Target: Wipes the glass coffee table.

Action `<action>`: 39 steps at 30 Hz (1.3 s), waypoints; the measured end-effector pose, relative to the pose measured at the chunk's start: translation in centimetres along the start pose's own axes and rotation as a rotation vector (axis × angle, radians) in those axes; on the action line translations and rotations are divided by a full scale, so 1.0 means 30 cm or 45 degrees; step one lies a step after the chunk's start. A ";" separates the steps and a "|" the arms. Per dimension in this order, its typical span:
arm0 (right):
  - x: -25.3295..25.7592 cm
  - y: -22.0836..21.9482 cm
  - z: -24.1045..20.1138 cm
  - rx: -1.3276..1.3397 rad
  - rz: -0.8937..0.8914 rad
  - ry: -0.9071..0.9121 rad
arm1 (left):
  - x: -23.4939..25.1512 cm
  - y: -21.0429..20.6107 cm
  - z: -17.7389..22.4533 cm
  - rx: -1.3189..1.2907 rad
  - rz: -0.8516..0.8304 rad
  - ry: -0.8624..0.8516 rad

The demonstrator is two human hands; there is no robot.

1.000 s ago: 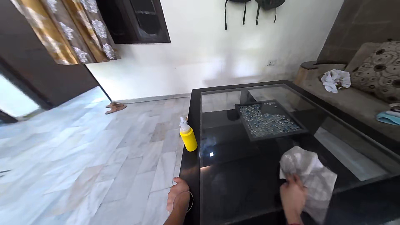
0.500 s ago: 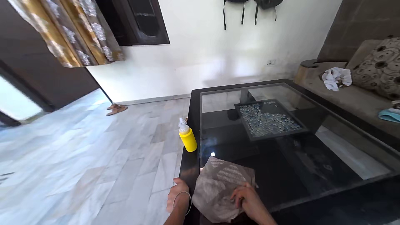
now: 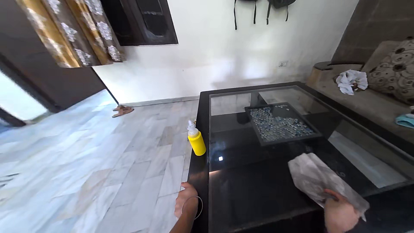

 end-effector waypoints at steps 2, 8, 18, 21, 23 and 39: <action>-0.019 -0.001 -0.013 0.046 -0.006 -0.053 | -0.002 0.000 0.001 -0.010 0.005 0.009; -0.274 -0.064 -0.223 -0.060 -0.423 0.329 | 0.000 -0.003 0.004 0.010 0.009 -0.005; -0.655 -0.039 -0.352 0.416 -1.448 1.071 | 0.013 -0.013 0.001 0.039 0.029 -0.045; -0.609 -0.039 -0.357 0.407 -1.628 1.156 | 0.021 -0.013 -0.007 0.061 0.003 -0.094; -0.520 -0.056 -0.344 0.319 -1.571 1.129 | 0.021 -0.016 -0.001 0.053 0.026 -0.056; -0.086 -0.008 -0.120 -0.112 -0.257 0.127 | 0.017 -0.019 -0.004 0.043 0.028 -0.028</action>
Point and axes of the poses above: each hand's wrist, its own x-axis towards the middle knuckle, its own y-axis out of the back of the hand, z = x × y, the point moved 2 cm from there along x, towards the middle knuckle, and after that the axes turned 11 degrees about z, right-handed, at the moved point
